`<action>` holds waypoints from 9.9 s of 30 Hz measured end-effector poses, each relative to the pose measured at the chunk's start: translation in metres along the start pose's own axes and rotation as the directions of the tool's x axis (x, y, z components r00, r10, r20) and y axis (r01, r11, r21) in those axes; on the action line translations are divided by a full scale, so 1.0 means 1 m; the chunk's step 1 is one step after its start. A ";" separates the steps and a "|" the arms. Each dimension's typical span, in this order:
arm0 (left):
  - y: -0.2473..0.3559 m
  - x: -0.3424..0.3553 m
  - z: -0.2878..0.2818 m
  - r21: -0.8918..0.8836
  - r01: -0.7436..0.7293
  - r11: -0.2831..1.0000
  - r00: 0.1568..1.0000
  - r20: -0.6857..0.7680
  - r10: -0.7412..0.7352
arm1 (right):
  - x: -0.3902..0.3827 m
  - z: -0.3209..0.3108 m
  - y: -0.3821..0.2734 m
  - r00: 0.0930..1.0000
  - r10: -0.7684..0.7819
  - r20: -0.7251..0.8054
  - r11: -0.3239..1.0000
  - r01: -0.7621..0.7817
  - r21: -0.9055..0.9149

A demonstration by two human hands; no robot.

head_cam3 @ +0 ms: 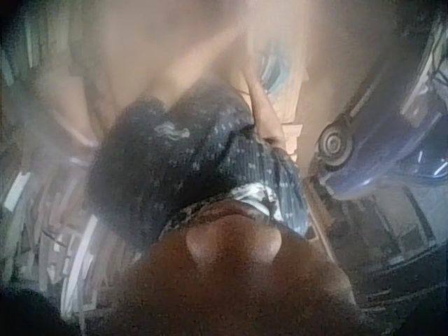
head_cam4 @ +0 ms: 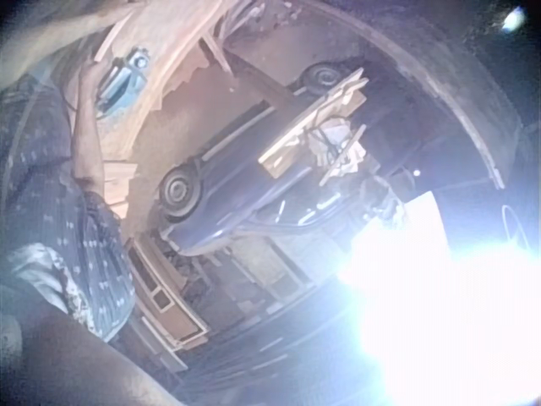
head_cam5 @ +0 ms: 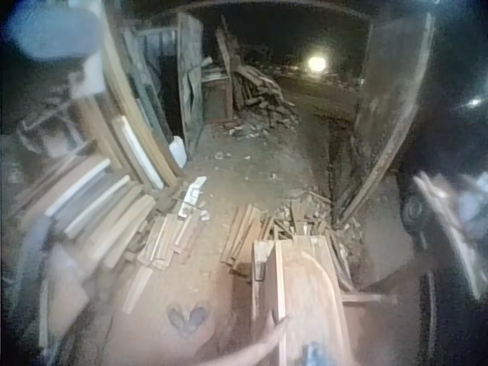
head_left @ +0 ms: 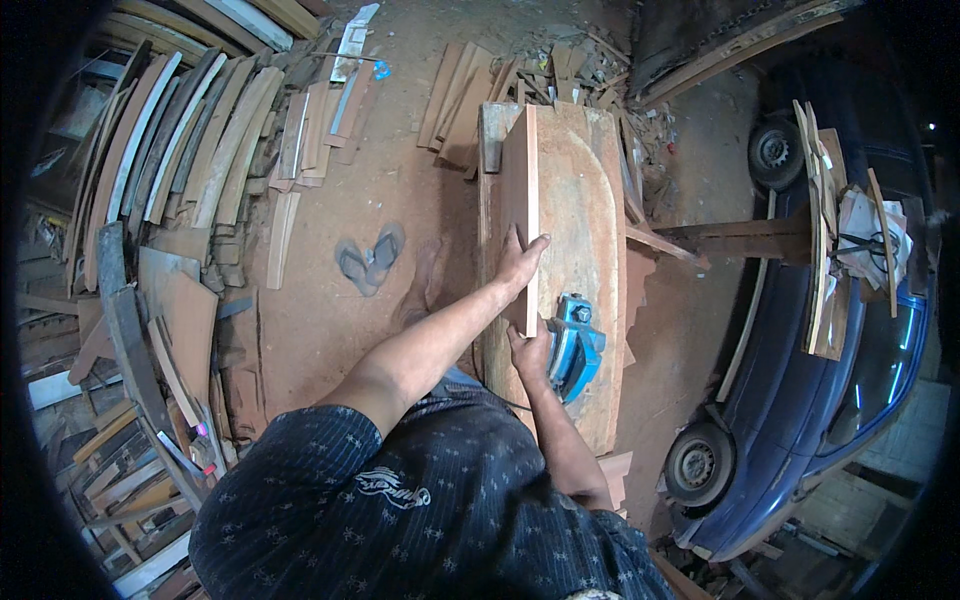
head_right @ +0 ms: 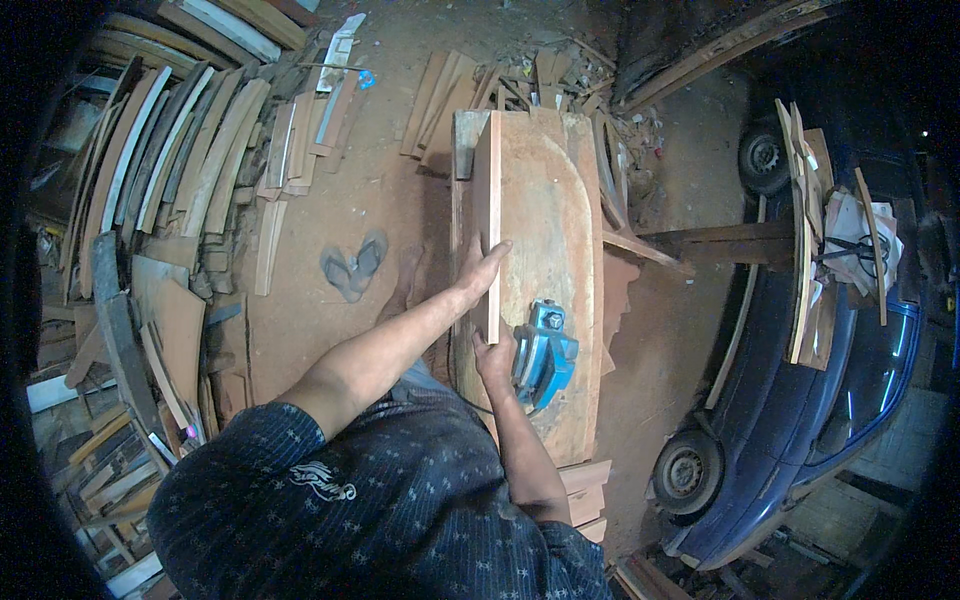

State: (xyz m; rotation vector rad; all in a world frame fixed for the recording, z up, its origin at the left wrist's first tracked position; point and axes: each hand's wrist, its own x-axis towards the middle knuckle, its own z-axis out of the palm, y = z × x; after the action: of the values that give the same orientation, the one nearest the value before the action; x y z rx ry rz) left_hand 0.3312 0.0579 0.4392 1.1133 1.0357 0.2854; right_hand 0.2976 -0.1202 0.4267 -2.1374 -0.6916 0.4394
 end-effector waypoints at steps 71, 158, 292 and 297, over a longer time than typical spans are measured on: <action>0.037 -0.003 0.033 0.241 0.072 0.968 0.976 -0.215 -0.019 | -0.030 0.025 0.060 0.981 0.067 -0.181 0.971 -0.023 0.237; -0.490 0.161 -0.256 0.548 -0.587 0.597 0.652 0.757 -0.054 | -0.027 0.064 0.069 0.863 -0.299 -0.407 0.952 0.241 -0.188; -0.446 0.332 -0.462 0.999 -0.041 -0.018 0.957 0.035 -0.287 | -0.025 -0.124 0.125 0.998 0.039 0.045 0.967 -0.027 -0.255; -0.464 0.333 -0.418 0.985 -0.084 0.151 0.950 0.125 -0.287 | -0.031 -0.117 0.119 0.999 0.034 0.029 0.968 -0.026 -0.251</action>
State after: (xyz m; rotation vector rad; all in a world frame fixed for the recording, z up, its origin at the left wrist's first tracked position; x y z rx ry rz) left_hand 0.0406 0.3127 -0.1542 2.2083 0.9744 -0.8772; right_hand 0.3732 -0.2709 0.4035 -2.3850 -0.7688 0.4230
